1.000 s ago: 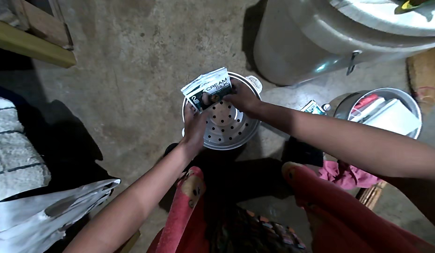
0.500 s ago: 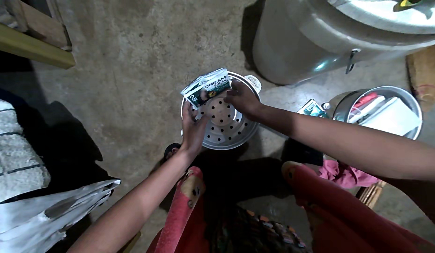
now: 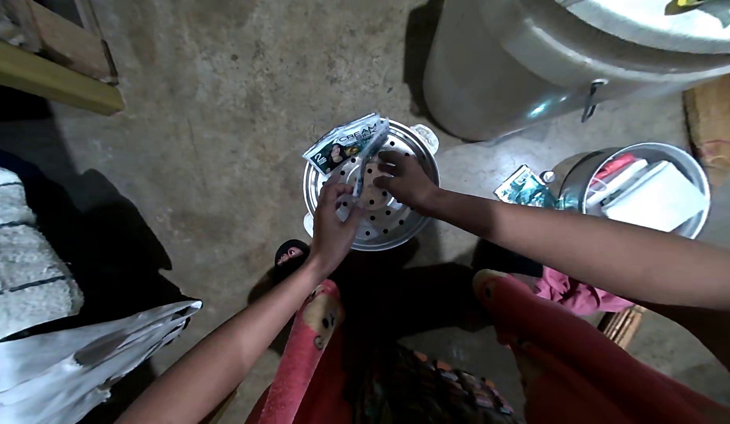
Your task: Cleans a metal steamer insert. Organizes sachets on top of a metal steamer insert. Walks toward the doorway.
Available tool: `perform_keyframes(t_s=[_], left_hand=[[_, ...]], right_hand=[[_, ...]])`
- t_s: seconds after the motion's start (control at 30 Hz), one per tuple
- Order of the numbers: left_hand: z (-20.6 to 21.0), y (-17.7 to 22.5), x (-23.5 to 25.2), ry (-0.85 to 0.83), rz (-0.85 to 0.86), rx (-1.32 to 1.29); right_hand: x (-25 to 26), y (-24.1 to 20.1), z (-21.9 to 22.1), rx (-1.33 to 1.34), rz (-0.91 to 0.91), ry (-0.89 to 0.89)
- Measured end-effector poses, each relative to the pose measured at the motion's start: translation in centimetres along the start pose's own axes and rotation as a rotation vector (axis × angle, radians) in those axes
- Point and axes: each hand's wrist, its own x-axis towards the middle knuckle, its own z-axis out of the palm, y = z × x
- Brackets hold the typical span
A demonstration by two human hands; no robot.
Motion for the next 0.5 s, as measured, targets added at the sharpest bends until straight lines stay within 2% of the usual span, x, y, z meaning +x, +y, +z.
perform_keyframes(t_s=[0.13,0.5], left_hand=[[-0.2,-0.2,0.5,-0.026,0.123,0.088],[-1.1,-0.7,1.0,-0.003,0.087,0.079]], right_hand=[[-0.3,0.0,0.2,0.021,-0.013,0.008],[-0.3,0.1,0.3,0.018,-0.009,0.003]])
